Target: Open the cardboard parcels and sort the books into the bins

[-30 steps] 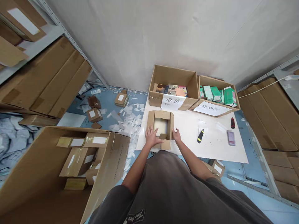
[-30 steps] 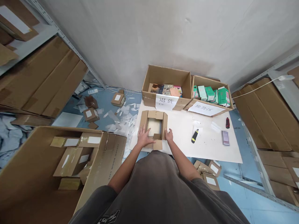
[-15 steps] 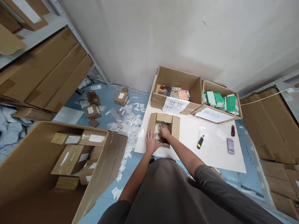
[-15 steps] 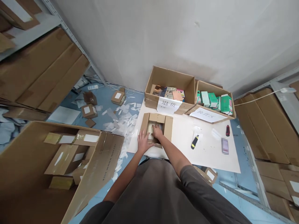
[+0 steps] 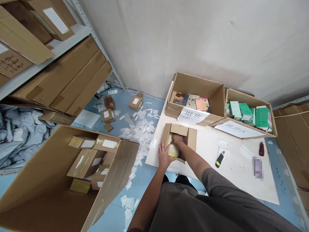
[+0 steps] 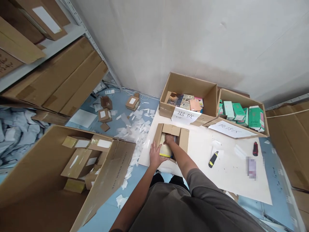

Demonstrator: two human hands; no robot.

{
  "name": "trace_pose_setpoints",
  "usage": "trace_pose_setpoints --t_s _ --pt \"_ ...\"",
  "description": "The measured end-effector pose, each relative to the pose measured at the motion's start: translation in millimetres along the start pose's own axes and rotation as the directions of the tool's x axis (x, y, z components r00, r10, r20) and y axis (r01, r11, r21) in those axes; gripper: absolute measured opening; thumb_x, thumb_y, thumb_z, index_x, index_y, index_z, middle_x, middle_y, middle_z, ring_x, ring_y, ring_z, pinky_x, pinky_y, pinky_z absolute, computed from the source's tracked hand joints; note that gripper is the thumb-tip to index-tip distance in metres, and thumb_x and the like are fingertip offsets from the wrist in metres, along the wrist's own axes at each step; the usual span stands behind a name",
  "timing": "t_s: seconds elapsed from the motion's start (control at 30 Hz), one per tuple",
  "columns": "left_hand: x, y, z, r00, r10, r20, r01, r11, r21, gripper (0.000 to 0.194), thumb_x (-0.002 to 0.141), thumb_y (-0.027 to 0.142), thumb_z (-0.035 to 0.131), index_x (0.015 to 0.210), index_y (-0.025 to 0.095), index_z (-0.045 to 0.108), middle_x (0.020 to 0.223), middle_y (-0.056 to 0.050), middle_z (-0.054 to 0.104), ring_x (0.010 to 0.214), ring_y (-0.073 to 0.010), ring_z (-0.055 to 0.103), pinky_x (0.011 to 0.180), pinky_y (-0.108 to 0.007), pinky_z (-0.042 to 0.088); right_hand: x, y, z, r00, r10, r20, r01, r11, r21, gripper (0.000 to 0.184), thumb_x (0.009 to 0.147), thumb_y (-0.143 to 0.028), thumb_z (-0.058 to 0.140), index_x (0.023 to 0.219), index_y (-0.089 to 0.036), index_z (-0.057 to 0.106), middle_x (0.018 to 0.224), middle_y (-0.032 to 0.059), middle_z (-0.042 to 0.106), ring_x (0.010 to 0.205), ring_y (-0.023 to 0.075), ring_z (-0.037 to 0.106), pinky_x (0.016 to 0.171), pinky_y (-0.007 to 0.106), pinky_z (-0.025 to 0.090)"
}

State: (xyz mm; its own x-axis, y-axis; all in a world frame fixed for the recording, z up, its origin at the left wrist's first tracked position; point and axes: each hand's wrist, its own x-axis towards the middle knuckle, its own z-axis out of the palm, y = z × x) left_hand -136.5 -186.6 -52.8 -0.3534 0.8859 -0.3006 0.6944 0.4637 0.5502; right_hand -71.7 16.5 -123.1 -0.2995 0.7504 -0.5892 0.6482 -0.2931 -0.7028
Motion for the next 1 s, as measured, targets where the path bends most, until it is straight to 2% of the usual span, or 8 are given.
trace_pose_setpoints --t_s 0.2,0.37,0.5,0.6,0.7,0.8,0.9,1.0 --pt "0.7 1.6 -3.2 1.000 0.002 -0.018 -0.001 1.000 0.029 0.130 0.053 0.071 0.088 0.162 0.029 0.030 0.174 -0.014 0.006 0.158 -0.0460 0.008 0.122 -0.058 0.027 -53.4 -13.7 -4.8 0.988 -0.144 -0.049 0.122 0.943 -0.309 0.060 0.069 -0.009 0.081 0.124 -0.021 0.060 0.136 0.0178 0.062 0.141 0.0350 0.043 0.119 0.047 0.028" --pt "-2.7 0.5 -10.5 0.998 0.032 -0.051 -0.029 0.997 0.069 0.140 0.057 0.073 0.085 0.166 0.021 0.015 0.173 -0.018 0.009 0.158 -0.0438 0.010 0.124 -0.054 0.026 -113.0 -13.9 -14.3 0.930 -0.366 0.034 0.290 0.675 -0.679 0.041 0.091 -0.010 0.055 0.129 -0.022 0.059 0.130 0.0173 0.064 0.124 0.0310 0.054 0.111 0.046 0.034" --pt "-5.7 -2.3 -12.2 0.992 0.066 -0.109 -0.054 0.992 0.110 0.131 0.064 0.073 0.081 0.166 0.020 0.017 0.172 -0.018 0.017 0.158 -0.0412 0.015 0.123 -0.053 0.027 -155.5 -15.1 -19.9 0.893 -0.417 0.170 0.406 0.579 -0.707 0.040 0.088 -0.011 0.057 0.124 -0.025 0.064 0.120 0.0137 0.067 0.116 0.0302 0.058 0.103 0.040 0.038" --pt "-6.3 -5.0 -12.2 0.982 0.116 -0.150 -0.093 0.984 0.149 0.122 0.071 0.068 0.079 0.165 0.022 0.018 0.170 -0.017 0.024 0.157 -0.0386 0.018 0.124 -0.053 0.026 -181.0 -26.1 -36.4 0.872 -0.463 0.158 0.446 0.619 -0.647 0.039 0.085 -0.011 0.059 0.121 -0.026 0.068 0.117 0.0120 0.068 0.114 0.0303 0.060 0.102 0.039 0.039" --pt "-4.9 -8.4 -14.1 0.975 0.143 -0.170 -0.109 0.976 0.191 0.105 0.076 0.060 0.078 0.162 0.026 0.029 0.170 -0.014 0.028 0.158 -0.0354 0.018 0.125 -0.051 0.024 -202.6 -36.4 -78.5 0.855 -0.516 0.056 0.470 0.724 -0.505 0.035 0.085 -0.018 0.066 0.118 -0.029 0.071 0.115 0.0080 0.070 0.114 0.0301 0.061 0.103 0.038 0.040" --pt "-1.1 -11.7 -19.8 0.973 0.173 -0.156 -0.135 0.964 0.227 0.061 0.084 0.047 0.074 0.141 0.030 0.060 0.169 -0.006 0.029 0.159 -0.0324 0.016 0.126 -0.050 0.023 -222.7 -27.3 -150.6 0.855 -0.506 -0.116 0.467 0.847 -0.256 0.035 0.081 -0.029 0.076 0.116 -0.028 0.073 0.117 0.0056 0.071 0.114 0.0315 0.062 0.101 0.038 0.045" --pt "3.8 -14.4 -29.5 0.970 0.195 -0.144 -0.157 0.958 0.241 0.020 0.089 0.039 0.068 0.105 0.031 0.076 0.168 0.000 0.033 0.159 -0.0326 0.016 0.126 -0.052 0.024 -239.9 7.3 -235.9 0.903 -0.315 -0.290 0.339 0.940 0.035 0.040 0.075 -0.035 0.082 0.111 -0.020 0.075 0.113 0.0080 0.073 0.113 0.0361 0.063 0.094 0.042 0.051" --pt "8.2 -19.0 -41.3 0.962 0.216 -0.170 -0.168 0.952 0.255 0.013 0.089 0.038 0.067 0.089 0.029 0.076 0.167 0.002 0.034 0.157 -0.0346 0.021 0.125 -0.054 0.024 -242.9 51.5 -302.9 0.953 -0.129 -0.275 0.190 0.960 0.208 0.036 0.071 -0.034 0.084 0.100 -0.015 0.076 0.105 0.0078 0.075 0.107 0.0356 0.066 0.086 0.040 0.055"
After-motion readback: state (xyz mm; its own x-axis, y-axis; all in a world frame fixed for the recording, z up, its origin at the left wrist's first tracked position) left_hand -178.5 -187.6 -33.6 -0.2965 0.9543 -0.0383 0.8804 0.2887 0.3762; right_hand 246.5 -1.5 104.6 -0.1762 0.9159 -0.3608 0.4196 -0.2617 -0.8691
